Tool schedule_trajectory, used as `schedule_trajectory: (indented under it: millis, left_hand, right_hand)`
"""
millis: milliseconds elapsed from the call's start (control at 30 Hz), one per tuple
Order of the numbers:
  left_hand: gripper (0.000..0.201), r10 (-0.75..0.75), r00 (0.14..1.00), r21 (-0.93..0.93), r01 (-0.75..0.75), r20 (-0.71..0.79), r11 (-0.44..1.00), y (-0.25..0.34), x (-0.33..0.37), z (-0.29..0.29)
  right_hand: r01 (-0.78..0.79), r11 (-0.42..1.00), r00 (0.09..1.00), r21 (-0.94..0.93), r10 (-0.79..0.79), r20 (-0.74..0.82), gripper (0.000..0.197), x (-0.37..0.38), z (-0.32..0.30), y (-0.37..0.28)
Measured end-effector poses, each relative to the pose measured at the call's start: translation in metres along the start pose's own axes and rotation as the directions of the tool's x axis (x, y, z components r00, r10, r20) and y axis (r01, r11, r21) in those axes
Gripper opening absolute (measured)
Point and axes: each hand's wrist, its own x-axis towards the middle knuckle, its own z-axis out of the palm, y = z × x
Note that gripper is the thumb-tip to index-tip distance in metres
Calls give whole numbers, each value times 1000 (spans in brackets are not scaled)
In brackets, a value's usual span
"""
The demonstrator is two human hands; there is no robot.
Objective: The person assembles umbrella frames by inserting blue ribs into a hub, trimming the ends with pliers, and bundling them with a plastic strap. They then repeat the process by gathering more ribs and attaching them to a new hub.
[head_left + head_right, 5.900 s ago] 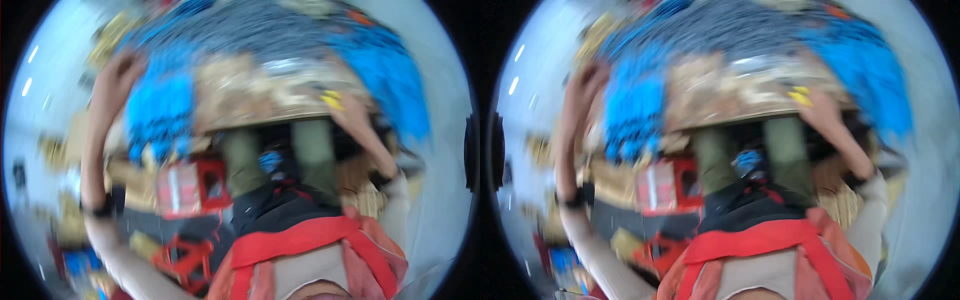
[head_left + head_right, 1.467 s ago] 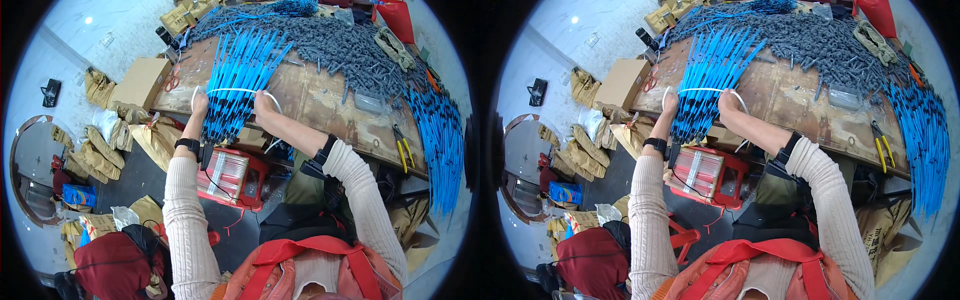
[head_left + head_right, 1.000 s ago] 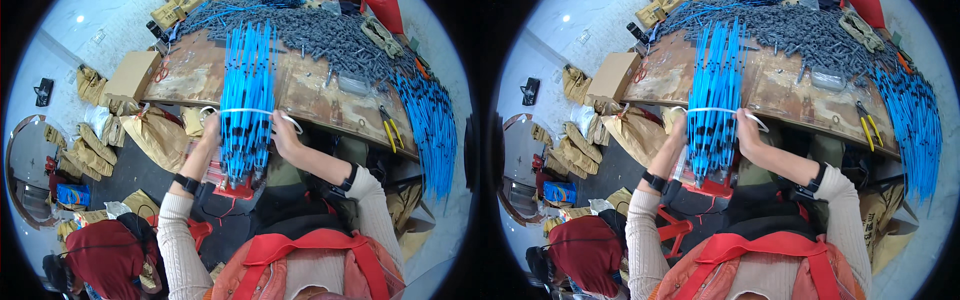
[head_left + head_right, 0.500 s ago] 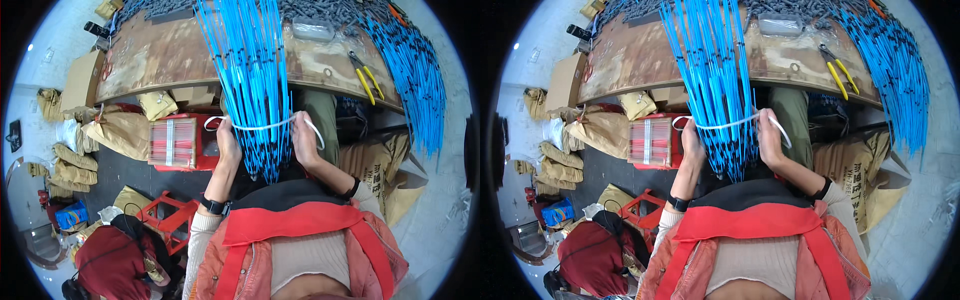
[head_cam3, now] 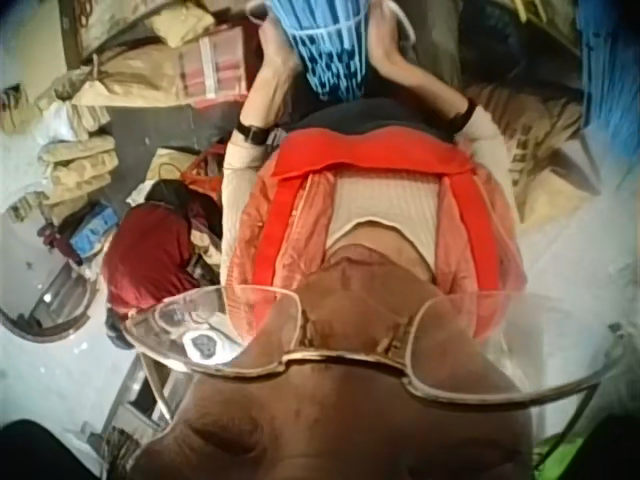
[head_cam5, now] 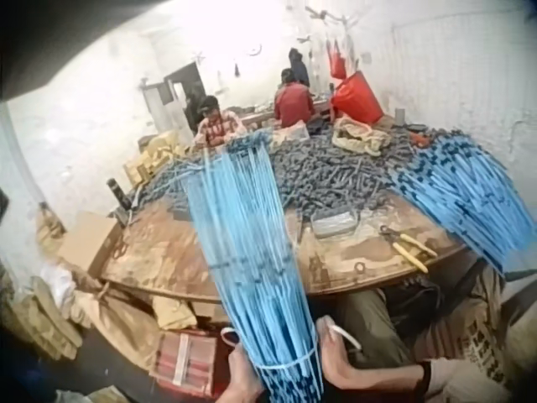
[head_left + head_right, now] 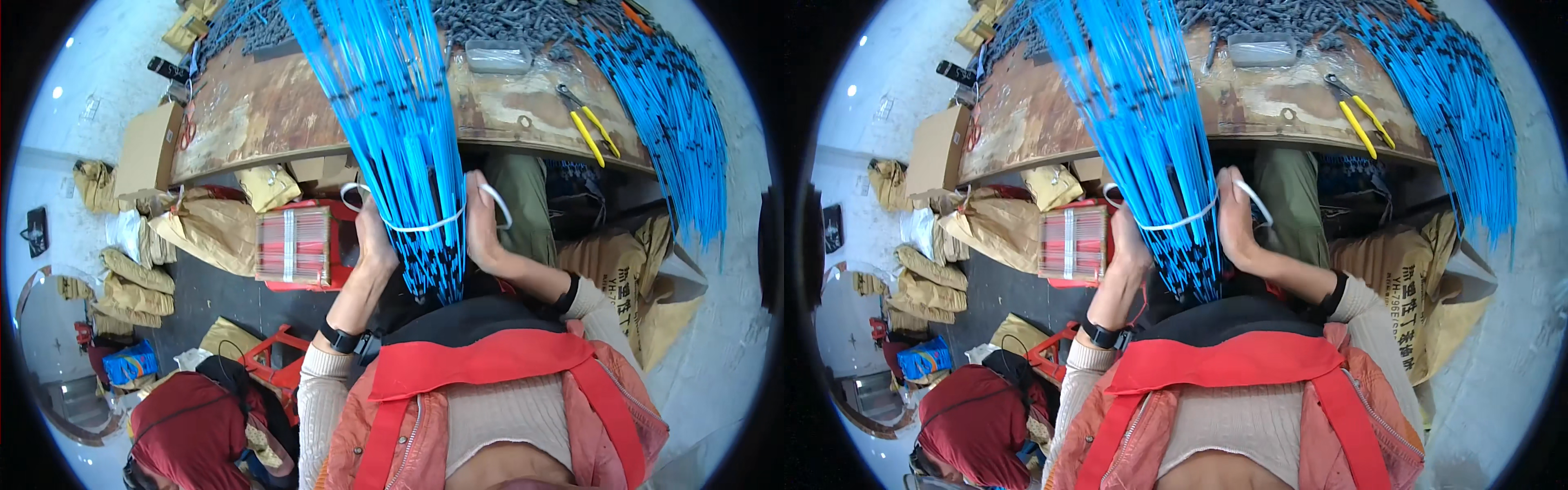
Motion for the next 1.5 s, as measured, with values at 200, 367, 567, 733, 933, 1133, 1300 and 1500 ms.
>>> schedule_trajectory:
  millis: [200, 367, 567, 733, 933, 1133, 1300, 1500]
  left_hand:
    - [34, 470, 846, 56, -497, 250, 866, 109, 48, 83]
    - [37, 714, 535, -9, -797, 452, 604, 178, 108, 132]
    - [37, 729, 624, -199, -705, 282, 681, 135, 167, 96]
    - [38, 681, 610, -70, -722, 406, 689, 144, 184, 84]
    - [45, 608, 626, -78, -663, 488, 745, 128, 166, 38]
    - [37, 361, 468, -113, -477, 807, 871, 89, 80, -6]
    - [36, 149, 181, -136, -81, 972, 987, 4, 10, -18]
    - [37, -206, 469, 240, -12, 859, 971, -38, -66, -38]
  right_hand:
    - [540, 809, 832, -231, -556, -2, 33, 89, 59, -132]
    - [743, 663, 661, -94, -749, -54, 33, 154, 102, -177]
    - [732, 677, 671, -81, -736, -83, 31, 181, 86, -101]
    - [702, 712, 709, -25, -702, -64, 23, 191, 91, -100]
    - [697, 714, 715, -66, -699, -21, 24, 130, 81, -110]
    - [561, 821, 763, -109, -461, 453, 24, -20, 13, -116]
    - [378, 924, 668, 59, -316, 674, 26, -101, -33, -80]
    - [89, 994, 496, -60, 8, 868, 22, -123, -79, -86]
